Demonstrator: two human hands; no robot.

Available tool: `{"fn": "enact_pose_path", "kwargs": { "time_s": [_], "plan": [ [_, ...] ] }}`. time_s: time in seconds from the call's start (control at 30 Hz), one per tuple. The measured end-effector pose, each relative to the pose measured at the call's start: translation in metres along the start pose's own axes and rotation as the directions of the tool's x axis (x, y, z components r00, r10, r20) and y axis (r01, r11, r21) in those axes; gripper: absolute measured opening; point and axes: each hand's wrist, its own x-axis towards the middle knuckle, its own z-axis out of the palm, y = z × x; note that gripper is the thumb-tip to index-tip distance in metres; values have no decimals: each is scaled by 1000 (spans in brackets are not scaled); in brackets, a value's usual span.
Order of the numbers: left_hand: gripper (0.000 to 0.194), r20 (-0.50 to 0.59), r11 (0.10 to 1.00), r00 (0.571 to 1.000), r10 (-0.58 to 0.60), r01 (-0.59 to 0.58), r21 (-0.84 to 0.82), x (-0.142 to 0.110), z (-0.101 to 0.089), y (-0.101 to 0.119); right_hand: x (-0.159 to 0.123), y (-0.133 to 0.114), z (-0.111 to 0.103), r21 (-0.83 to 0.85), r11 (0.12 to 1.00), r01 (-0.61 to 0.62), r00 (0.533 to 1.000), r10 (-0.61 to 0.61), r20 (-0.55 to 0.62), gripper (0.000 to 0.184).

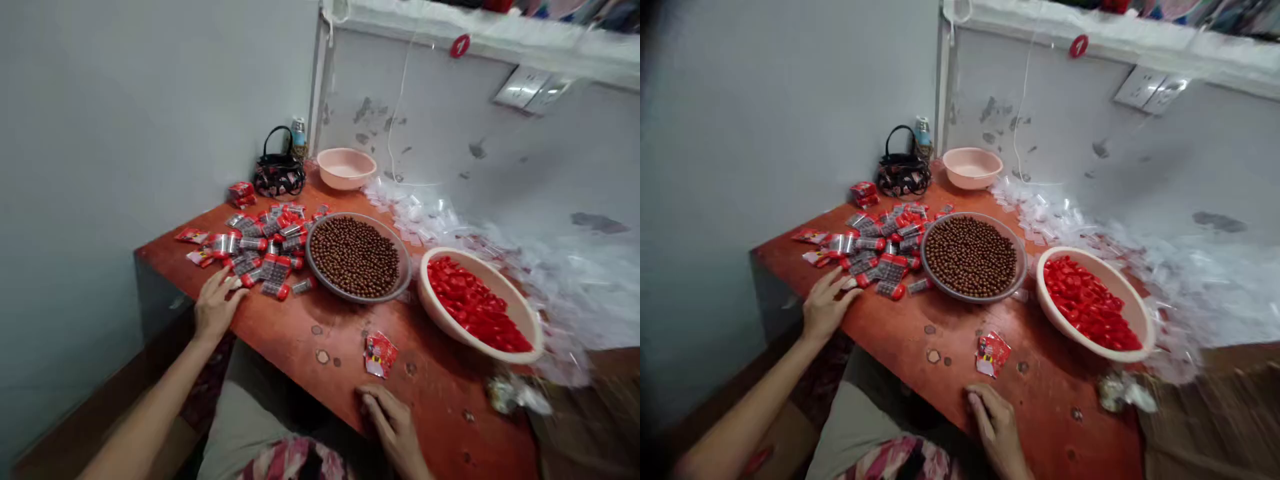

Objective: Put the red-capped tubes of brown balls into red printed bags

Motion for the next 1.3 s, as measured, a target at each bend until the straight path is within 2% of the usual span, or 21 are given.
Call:
{"fn": "enact_pose_path", "kwargs": {
  "time_s": [0.07, 0.13, 0.2, 0.3, 0.37, 0.43, 0.53, 0.6, 0.67, 0.73, 0.8, 0.93, 1.03, 1.17, 1.3],
  "plan": [
    [29, 79, 988, 991, 110, -101, -113, -4, 2, 26, 1, -4, -1, -4, 1000, 5, 1000, -5, -13, 20],
    [28, 169, 954, 959, 230, -187, -236, -10, 9, 56, 0, -9, -1, -5, 1000, 9, 999, -10, -32, 20],
    [27, 260, 887, 892, 370, -255, -385, -18, 20, 92, -3, -14, -2, -3, 1000, 16, 998, -16, -55, 20],
    [34, 385, 803, 756, 529, -300, -515, -33, 39, 151, -9, -18, -9, -4, 1000, 26, 994, -26, -108, 21],
    [43, 458, 786, 677, 577, -306, -538, -43, 49, 186, -9, -17, -20, -48, 999, 19, 982, -28, -185, 22],
    [51, 504, 785, 630, 590, -304, -539, -51, 55, 211, -5, -12, -35, -146, 989, -24, 963, -17, -270, 26],
    [55, 536, 805, 621, 572, -302, -511, -59, 60, 229, 9, 1, -52, -358, 924, -132, 951, 17, -308, 41],
    [53, 540, 812, 622, 567, -316, -490, -62, 61, 232, 19, 7, -53, -503, 853, -138, 971, 17, -237, 52],
    [50, 543, 813, 614, 572, -341, -472, -65, 59, 226, 28, 9, -44, -605, 792, -82, 992, 5, -128, 53],
    [46, 554, 831, 624, 551, -352, -430, -68, 56, 212, 38, 4, -27, -651, 759, -5, 999, -22, -33, 50],
    [44, 565, 867, 659, 496, -337, -368, -69, 50, 188, 51, -7, -6, -656, 751, 82, 997, -66, 48, 51],
    [46, 554, 938, 758, 345, -255, -236, -65, 32, 128, 91, -35, 35, -597, 760, 256, 967, -189, 173, 51],
    [49, 500, 973, 837, 220, -156, -168, -60, 19, 96, 119, -51, 57, -513, 780, 357, 933, -273, 235, 51],
    [41, 406, 978, 900, 159, -89, -186, -59, 13, 83, 132, -54, 60, -341, 861, 377, 921, -308, 240, 48],
    [28, 343, 973, 927, 151, -77, -219, -63, 15, 85, 120, -49, 48, -150, 931, 332, 939, -311, 149, 39]
  ]
}}
